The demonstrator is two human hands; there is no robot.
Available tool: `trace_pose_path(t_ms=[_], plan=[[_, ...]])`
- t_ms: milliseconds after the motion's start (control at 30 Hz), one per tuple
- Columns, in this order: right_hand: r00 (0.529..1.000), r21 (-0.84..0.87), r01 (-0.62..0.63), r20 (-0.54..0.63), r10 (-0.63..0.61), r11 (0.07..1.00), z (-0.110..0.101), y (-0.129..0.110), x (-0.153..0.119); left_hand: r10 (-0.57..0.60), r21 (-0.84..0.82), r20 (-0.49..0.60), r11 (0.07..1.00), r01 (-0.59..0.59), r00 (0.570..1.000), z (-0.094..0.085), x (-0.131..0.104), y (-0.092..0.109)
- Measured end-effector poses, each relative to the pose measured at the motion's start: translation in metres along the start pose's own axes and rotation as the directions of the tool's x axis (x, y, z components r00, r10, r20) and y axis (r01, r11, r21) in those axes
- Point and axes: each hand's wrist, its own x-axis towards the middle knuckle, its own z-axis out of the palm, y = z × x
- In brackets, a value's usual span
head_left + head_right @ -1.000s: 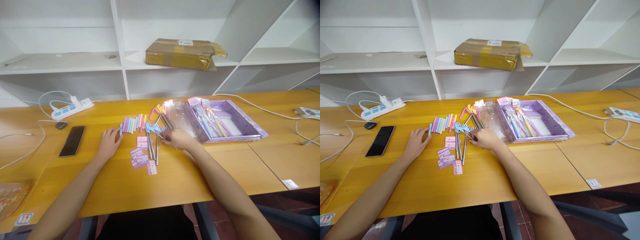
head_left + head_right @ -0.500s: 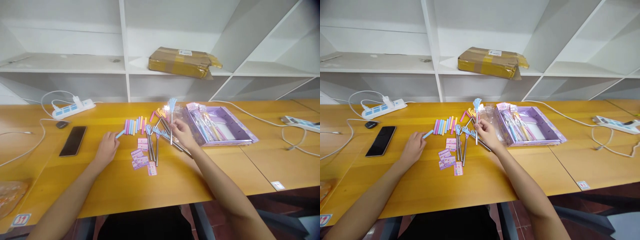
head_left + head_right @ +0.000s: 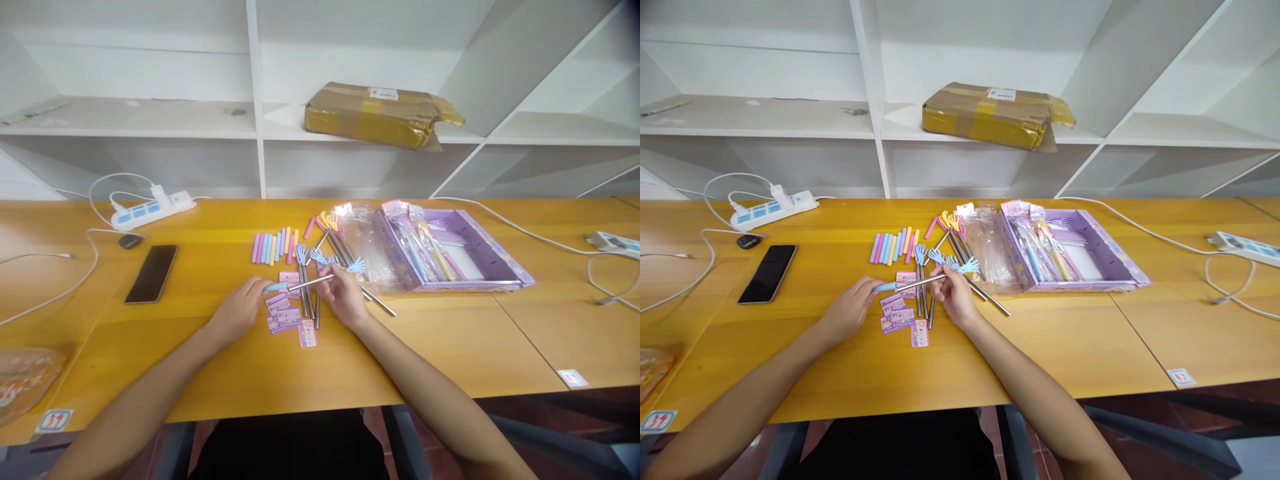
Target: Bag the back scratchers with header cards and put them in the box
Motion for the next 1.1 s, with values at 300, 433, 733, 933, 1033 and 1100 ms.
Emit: trace_pose_path(t_ms=[300, 433, 733, 933, 1033, 1100], plan=[[1.000, -0.014, 0.030, 0.002, -0.030, 0.999, 0.004, -0.002, -0.006, -0.002, -0.025, 0.029, 1.000, 0.003, 1.000, 0.002, -0.001, 0.003], [0.998, -0.011, 0.052, -0.029, -0.052, 0.999, 0.004, -0.003, -0.005, -0.013, -0.035, 0.042, 0.999, 0.014, 0.999, -0.001, -0.002, 0.004], [0.989, -0.209, 0.129, -0.044, -0.141, 0.969, 0.004, -0.004, -0.009, 0.026, -0.013, 0.009, 1.000, -0.026, 1.000, -0.005, -0.001, 0.007], [0.983, -0.307, 0.160, -0.037, -0.180, 0.938, 0.004, -0.004, -0.014, 0.008, 0.000, -0.035, 1.000, -0.008, 0.999, -0.005, -0.001, 0.009], [0.984, -0.313, 0.161, -0.019, -0.176, 0.936, 0.003, -0.002, -0.014, 0.005, -0.011, -0.048, 1.000, -0.006, 0.999, -0.005, -0.002, 0.010], [0.985, -0.318, 0.163, -0.006, -0.174, 0.934, 0.002, -0.001, -0.013, 0.011, -0.023, -0.049, 1.000, -0.012, 0.999, -0.005, -0.002, 0.011]])
